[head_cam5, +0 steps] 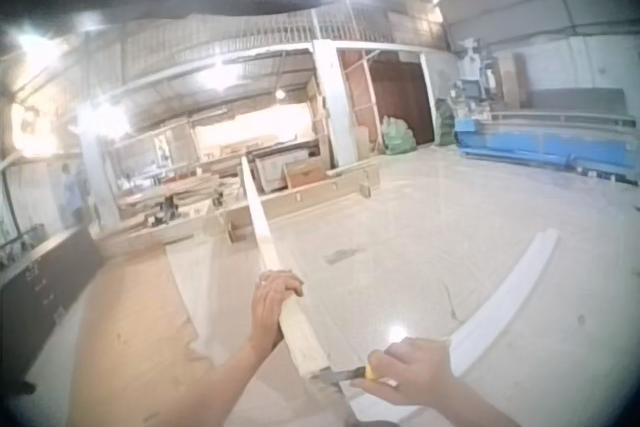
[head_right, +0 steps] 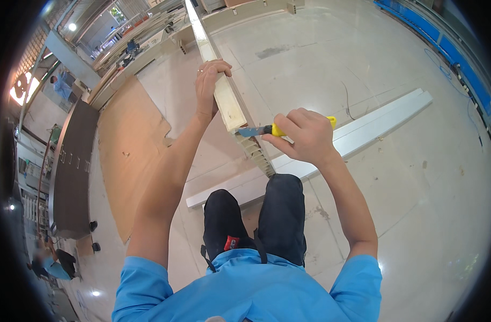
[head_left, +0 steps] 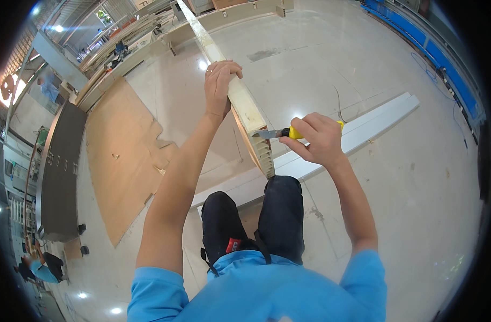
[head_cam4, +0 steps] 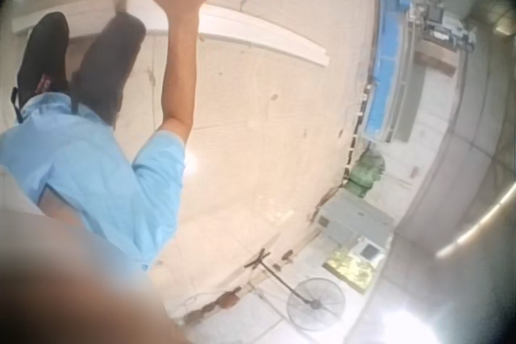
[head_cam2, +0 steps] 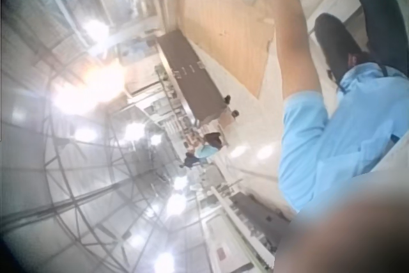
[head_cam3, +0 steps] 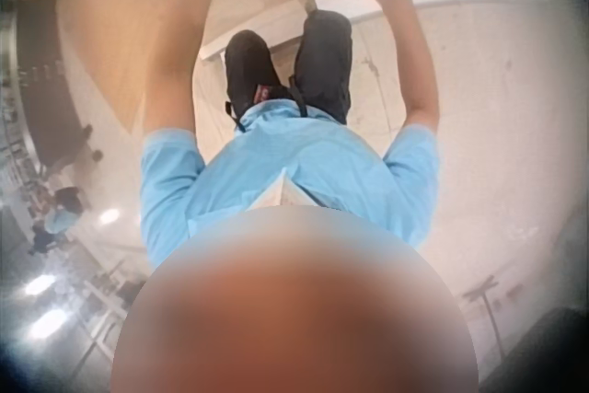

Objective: The person picks up a long wooden plank and uses a utility knife to trim its edges. They repeatedly score and shave the wood along the length of the plank while holding it steady with the other hand.

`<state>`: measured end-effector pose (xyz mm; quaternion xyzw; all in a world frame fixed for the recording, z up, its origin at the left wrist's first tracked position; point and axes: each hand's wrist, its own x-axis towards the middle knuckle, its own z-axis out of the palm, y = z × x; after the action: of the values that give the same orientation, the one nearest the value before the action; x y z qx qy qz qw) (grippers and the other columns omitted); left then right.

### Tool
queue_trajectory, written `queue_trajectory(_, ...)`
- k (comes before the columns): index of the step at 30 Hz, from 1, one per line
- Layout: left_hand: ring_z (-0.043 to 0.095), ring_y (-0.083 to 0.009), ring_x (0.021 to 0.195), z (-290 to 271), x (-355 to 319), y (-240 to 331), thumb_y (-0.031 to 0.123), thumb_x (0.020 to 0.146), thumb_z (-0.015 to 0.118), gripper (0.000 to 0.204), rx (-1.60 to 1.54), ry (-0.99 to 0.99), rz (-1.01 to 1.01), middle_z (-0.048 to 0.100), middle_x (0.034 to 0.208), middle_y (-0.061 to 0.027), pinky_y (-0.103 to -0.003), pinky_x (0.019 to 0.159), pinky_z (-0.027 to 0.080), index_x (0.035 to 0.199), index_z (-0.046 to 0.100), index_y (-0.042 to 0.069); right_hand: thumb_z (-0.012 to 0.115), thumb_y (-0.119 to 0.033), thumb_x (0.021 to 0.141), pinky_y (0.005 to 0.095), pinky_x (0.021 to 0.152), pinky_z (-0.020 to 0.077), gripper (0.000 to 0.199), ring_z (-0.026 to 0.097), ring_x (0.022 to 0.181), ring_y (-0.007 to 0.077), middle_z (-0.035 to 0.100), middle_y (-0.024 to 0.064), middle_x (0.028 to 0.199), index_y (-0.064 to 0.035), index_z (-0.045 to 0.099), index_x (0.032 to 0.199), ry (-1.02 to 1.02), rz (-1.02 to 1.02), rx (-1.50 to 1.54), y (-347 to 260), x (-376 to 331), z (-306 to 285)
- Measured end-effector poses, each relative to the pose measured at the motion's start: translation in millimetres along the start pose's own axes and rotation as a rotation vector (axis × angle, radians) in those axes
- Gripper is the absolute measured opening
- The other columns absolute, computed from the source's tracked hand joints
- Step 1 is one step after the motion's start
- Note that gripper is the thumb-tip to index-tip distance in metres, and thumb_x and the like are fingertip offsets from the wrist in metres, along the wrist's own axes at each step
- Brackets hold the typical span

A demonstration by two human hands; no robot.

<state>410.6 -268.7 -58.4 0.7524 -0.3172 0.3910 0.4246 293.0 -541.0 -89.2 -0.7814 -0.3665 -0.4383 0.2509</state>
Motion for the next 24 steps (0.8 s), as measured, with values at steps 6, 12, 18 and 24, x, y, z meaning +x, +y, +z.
queue_trajectory(6,0.056,-0.0301,0.123,-3.0,0.1,0.8,0.032,0.111,0.035,0.050,-0.037,-0.054,-0.067,0.073,0.105,-0.0120,-0.044,0.113,0.035,0.088,0.070,0.005,0.088,-0.047,0.084,0.0300,0.050,0.0408,0.040,0.054,0.057,0.0135,0.050,-0.0029,0.066,-0.0143,0.065,0.086,-0.003,-0.073,-0.093,1.7,3.3,5.3)
queue_trajectory(12,0.060,-0.0294,0.116,0.5,0.0,0.1,0.027,0.109,0.036,0.045,-0.060,-0.011,-0.059,0.073,0.100,-0.0091,-0.043,0.111,0.034,0.084,0.067,0.006,0.092,-0.040,0.079,0.0305,0.050,0.0416,0.039,0.054,0.056,0.0143,0.054,-0.0018,0.068,-0.0110,0.068,0.087,0.024,-0.102,-0.086,6.6,3.7,8.1)
queue_trajectory(18,0.060,-0.0291,0.114,1.2,1.4,0.8,0.028,0.109,0.036,0.045,-0.055,-0.011,-0.044,0.073,0.099,-0.0092,-0.043,0.110,0.035,0.084,0.067,0.006,0.087,-0.050,0.083,0.0298,0.050,0.0417,0.042,0.055,0.056,0.0141,0.049,-0.0023,0.065,-0.0154,0.063,0.085,0.050,-0.164,-0.121,12.2,15.1,6.9)
queue_trajectory(24,0.058,-0.0314,0.120,-1.5,1.4,0.9,0.032,0.111,0.034,0.051,-0.027,-0.031,-0.052,0.074,0.104,-0.0123,-0.045,0.113,0.036,0.087,0.069,0.004,0.086,-0.049,0.084,0.0300,0.050,0.0424,0.041,0.055,0.056,0.0148,0.049,-0.0023,0.065,-0.0156,0.062,0.087,0.019,-0.229,-0.153,20.4,21.1,4.5)
